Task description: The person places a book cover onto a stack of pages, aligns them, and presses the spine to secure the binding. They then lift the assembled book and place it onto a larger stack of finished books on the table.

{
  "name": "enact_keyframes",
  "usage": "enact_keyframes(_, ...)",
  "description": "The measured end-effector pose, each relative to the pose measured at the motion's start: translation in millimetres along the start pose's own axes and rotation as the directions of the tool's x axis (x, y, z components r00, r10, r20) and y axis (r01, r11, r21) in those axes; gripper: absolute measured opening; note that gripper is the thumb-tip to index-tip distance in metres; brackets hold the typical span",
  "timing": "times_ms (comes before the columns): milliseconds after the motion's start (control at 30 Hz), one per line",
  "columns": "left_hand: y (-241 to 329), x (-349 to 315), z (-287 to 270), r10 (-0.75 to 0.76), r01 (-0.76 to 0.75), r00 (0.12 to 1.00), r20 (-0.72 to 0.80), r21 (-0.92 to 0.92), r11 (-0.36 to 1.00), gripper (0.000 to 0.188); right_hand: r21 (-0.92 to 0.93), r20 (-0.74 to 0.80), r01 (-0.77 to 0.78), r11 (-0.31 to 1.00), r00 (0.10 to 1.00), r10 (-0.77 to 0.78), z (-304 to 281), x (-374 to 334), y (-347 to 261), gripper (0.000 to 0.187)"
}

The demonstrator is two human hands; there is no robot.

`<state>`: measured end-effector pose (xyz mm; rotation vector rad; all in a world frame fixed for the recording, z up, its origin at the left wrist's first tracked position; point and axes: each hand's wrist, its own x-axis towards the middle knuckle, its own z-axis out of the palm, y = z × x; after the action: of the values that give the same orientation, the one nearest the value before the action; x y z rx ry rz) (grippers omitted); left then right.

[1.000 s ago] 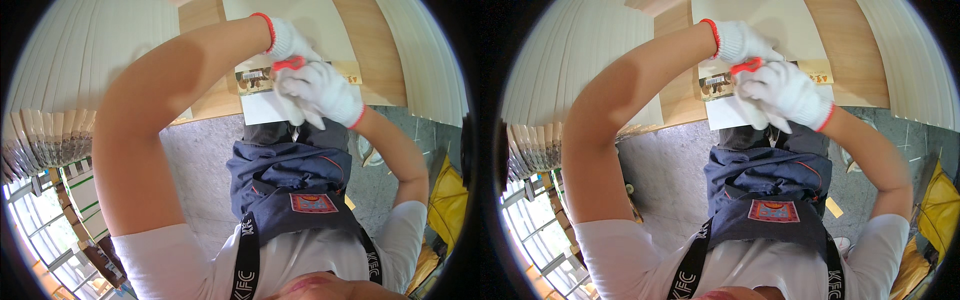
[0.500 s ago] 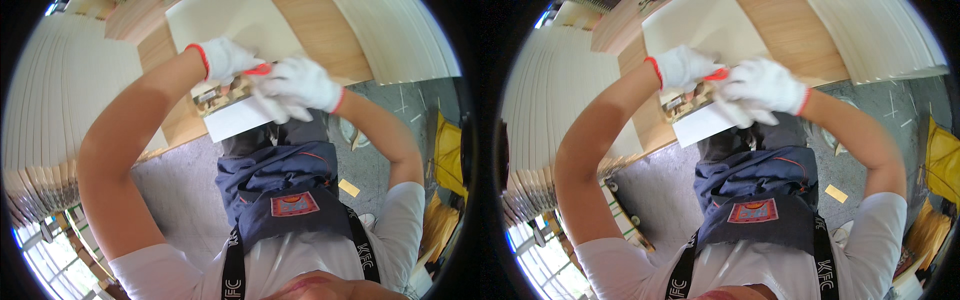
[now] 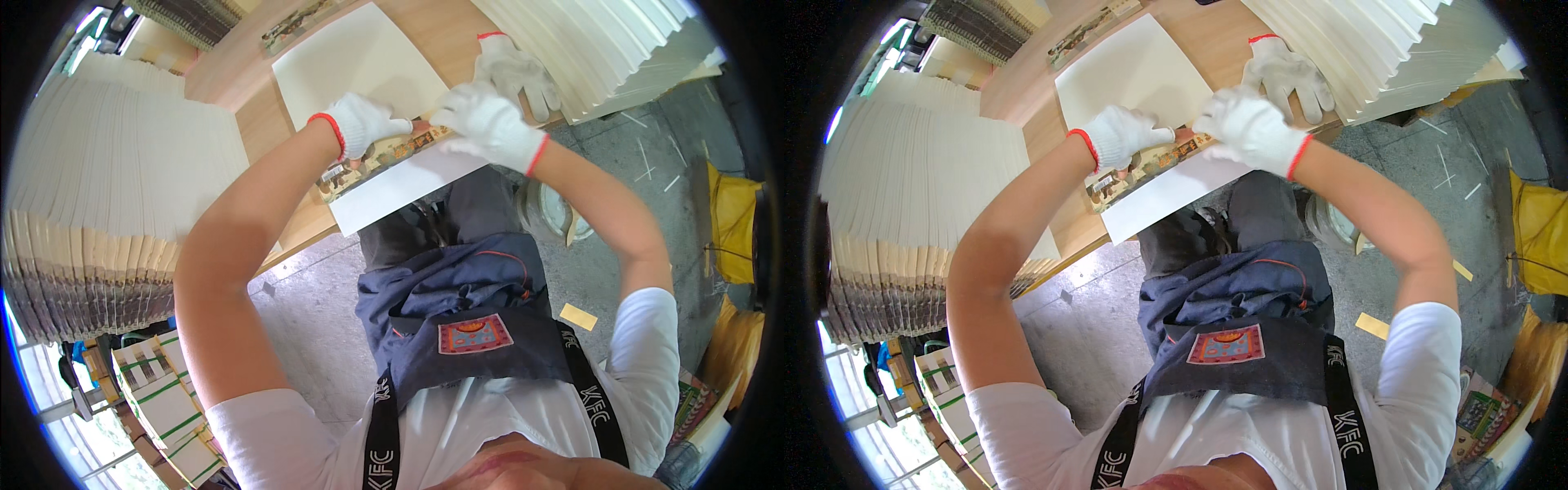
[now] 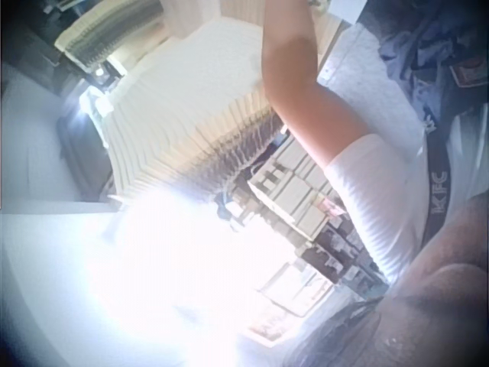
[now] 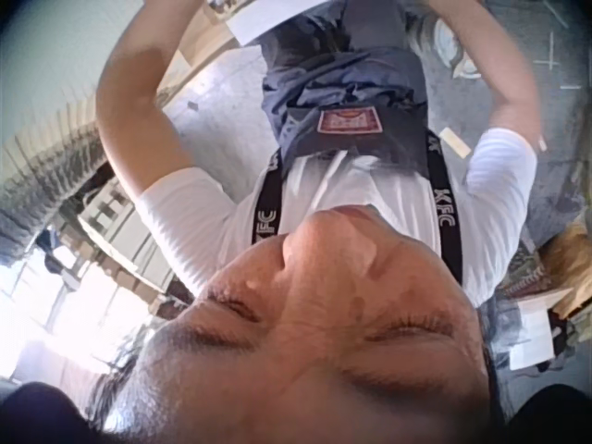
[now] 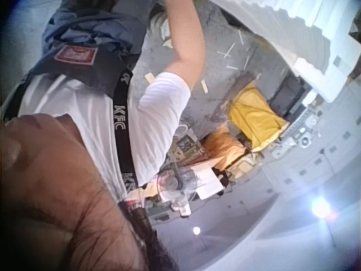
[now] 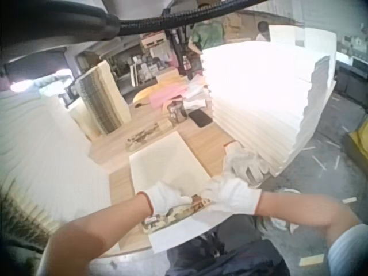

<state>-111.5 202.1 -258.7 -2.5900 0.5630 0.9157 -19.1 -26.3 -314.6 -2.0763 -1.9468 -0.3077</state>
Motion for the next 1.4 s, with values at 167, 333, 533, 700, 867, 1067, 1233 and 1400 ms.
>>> enact_keyframes(167,37,-15,-6,-0.196,0.211,0.97,-0.141,0.098,0.973,0.056,0.08,0.057,0.079,0.994,0.995,-0.083,20,-7,25,0.047)
enact_keyframes(333,98,-34,50,-0.298,0.274,0.68,-0.67,-0.144,0.951,0.06,0.189,0.156,0.144,0.971,0.972,-0.174,3,-7,34,0.059)
enact_keyframes(533,156,-61,98,-0.663,-0.71,0.692,0.286,0.108,-0.695,0.036,0.41,0.119,0.134,0.902,0.973,-0.198,1,-11,49,0.067)
enact_keyframes(700,150,-58,73,-0.681,-0.821,0.558,0.475,0.194,-0.538,0.027,0.476,0.095,0.052,0.878,0.989,-0.111,5,-11,47,0.059)
enact_keyframes(867,110,-16,97,-0.777,-0.883,0.47,0.418,0.22,-0.415,0.018,0.427,0.089,0.018,0.904,0.994,-0.062,14,-2,50,0.042)
enact_keyframes(1067,90,-15,112,-0.671,-0.856,0.517,0.532,0.288,-0.43,0.017,0.506,0.44,-0.802,0.317,0.556,0.705,-68,57,16,0.057)
enact_keyframes(1233,76,-20,98,-0.666,-0.828,0.56,0.492,0.309,-0.468,0.018,0.768,0.64,-0.56,-0.31,0.667,0.381,40,83,86,0.064)
enact_keyframes(1400,79,-75,72,-0.744,-0.873,0.469,0.476,0.124,-0.471,0.018,0.847,0.471,-0.301,-0.438,0.808,0.355,22,96,45,0.046)
